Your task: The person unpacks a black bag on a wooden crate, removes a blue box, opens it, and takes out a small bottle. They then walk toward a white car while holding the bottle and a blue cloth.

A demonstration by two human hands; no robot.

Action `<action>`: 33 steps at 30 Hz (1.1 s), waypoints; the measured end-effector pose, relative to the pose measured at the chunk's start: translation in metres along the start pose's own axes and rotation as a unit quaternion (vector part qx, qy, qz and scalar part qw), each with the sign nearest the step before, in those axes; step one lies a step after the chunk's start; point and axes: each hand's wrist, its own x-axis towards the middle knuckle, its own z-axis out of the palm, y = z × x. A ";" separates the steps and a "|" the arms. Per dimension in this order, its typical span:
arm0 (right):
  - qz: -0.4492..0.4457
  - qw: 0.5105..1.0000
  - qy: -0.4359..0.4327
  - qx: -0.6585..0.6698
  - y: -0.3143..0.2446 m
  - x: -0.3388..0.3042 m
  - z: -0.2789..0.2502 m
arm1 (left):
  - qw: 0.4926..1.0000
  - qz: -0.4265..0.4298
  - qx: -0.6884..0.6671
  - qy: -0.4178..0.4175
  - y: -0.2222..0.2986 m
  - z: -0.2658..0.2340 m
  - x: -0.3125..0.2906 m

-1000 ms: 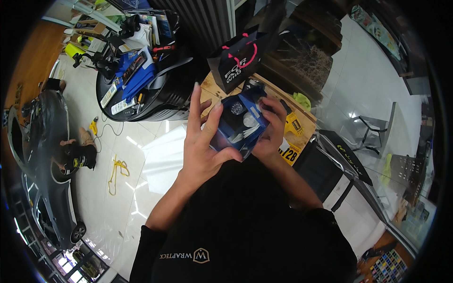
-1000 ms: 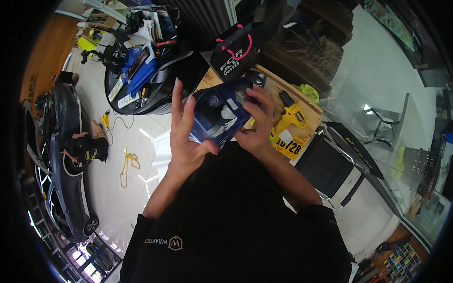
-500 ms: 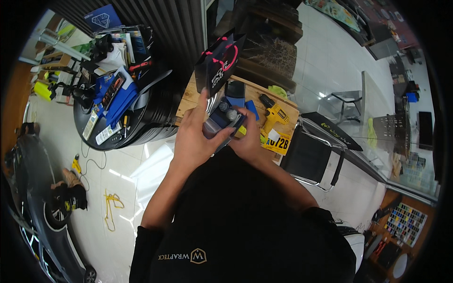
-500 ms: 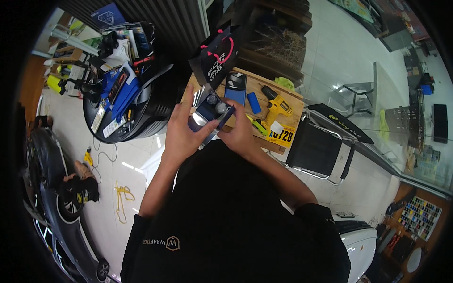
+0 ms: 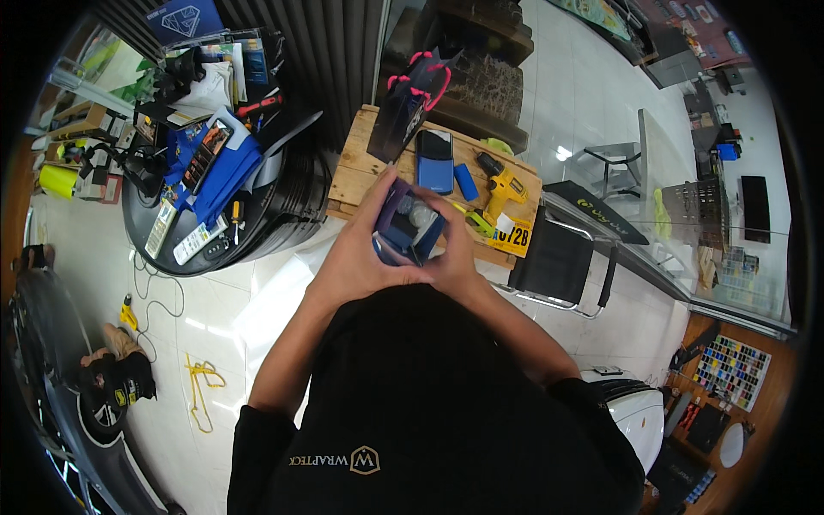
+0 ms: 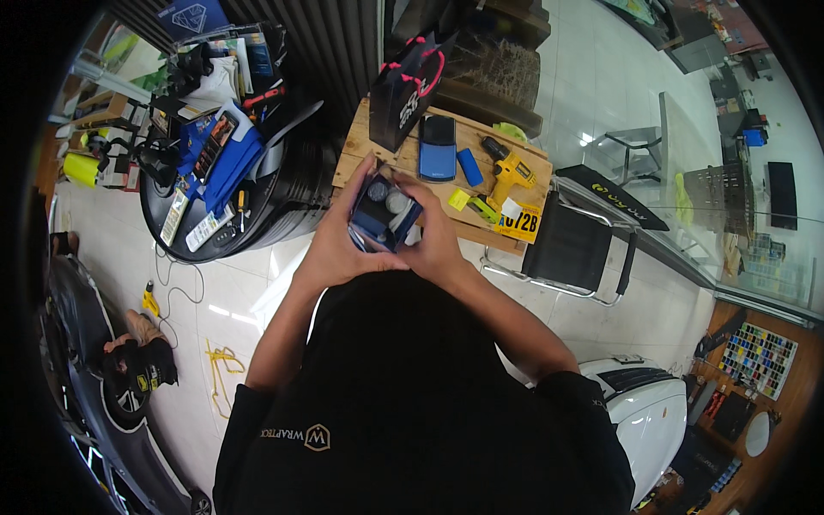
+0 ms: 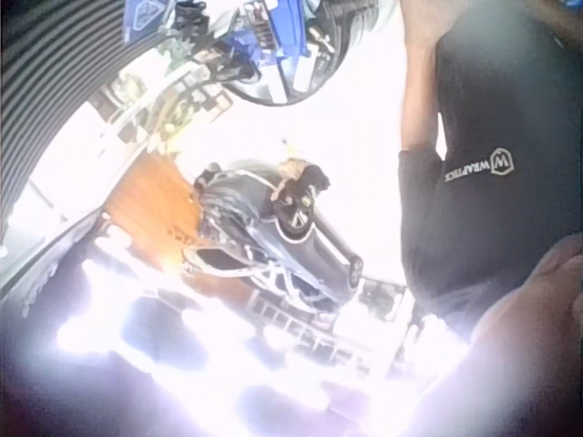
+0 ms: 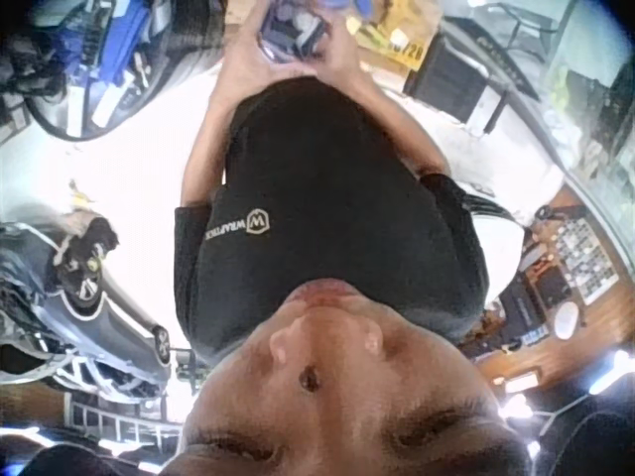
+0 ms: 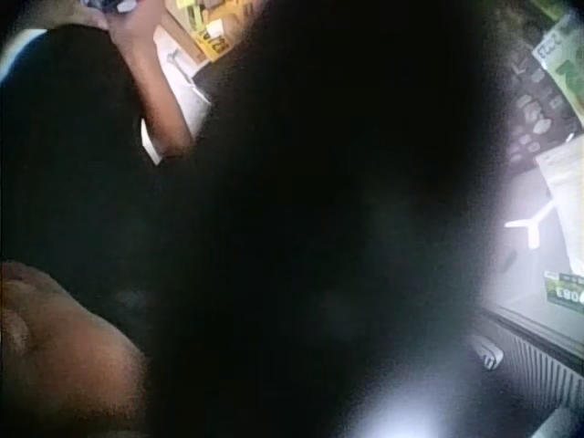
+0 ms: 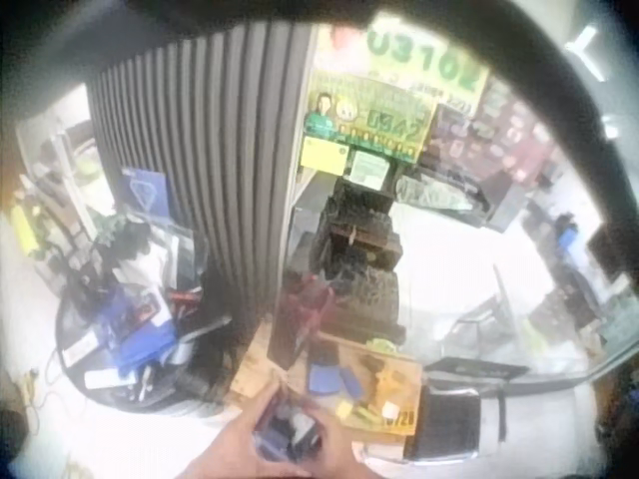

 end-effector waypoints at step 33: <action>0.016 0.959 -0.253 -0.124 -0.111 0.073 0.011 | 0.993 0.040 0.035 0.107 -0.032 -0.053 -0.065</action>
